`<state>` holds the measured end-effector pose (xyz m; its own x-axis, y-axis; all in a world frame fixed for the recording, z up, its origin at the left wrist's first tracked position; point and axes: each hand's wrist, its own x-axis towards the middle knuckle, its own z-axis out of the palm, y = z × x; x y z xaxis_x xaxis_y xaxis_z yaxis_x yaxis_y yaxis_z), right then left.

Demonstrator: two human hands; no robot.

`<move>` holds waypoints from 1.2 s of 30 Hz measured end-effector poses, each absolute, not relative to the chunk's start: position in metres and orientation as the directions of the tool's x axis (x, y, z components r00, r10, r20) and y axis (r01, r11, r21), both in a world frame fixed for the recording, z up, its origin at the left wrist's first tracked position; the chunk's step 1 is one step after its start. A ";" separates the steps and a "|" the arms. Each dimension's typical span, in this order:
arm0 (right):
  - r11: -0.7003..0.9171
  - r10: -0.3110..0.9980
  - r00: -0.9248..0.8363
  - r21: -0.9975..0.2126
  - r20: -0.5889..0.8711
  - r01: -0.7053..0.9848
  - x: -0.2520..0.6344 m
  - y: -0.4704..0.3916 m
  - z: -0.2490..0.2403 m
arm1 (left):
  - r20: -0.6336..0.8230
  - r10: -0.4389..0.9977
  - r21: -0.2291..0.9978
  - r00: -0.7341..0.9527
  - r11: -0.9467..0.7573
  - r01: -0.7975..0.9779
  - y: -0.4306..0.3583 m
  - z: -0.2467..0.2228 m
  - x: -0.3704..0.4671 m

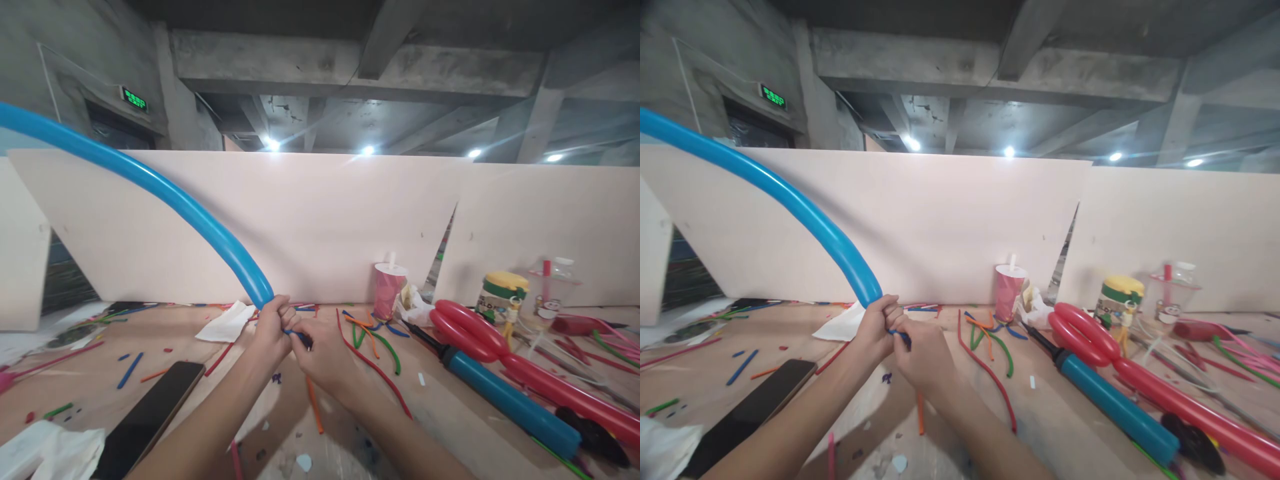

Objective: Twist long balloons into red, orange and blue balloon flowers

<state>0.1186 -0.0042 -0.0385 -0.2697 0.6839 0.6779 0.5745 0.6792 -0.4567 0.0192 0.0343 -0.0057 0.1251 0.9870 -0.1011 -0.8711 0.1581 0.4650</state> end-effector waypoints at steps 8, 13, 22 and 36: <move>0.695 0.678 -0.285 -0.463 0.678 0.550 0.119 -0.001 -0.039 | -0.098 0.974 0.435 0.203 0.226 -0.872 0.037 -0.008 0.016; 0.668 0.694 -0.252 -0.473 0.675 0.574 0.121 0.003 -0.041 | -0.016 0.981 0.445 0.191 0.178 -0.878 0.038 -0.011 0.016; 0.652 0.703 -0.228 -0.483 0.673 0.585 0.122 0.003 -0.039 | 0.007 0.987 0.466 0.159 0.137 -0.874 0.037 -0.012 0.016; 0.624 0.725 -0.194 -0.511 0.660 0.592 0.125 0.005 -0.037 | 0.016 0.997 0.468 0.076 0.060 -0.882 0.041 -0.011 0.010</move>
<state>0.1246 0.0045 -0.0366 -0.1942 0.7253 0.6604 0.5917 0.6236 -0.5109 0.0096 0.0410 -0.0109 0.0759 0.9970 0.0155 -0.8816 0.0598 0.4682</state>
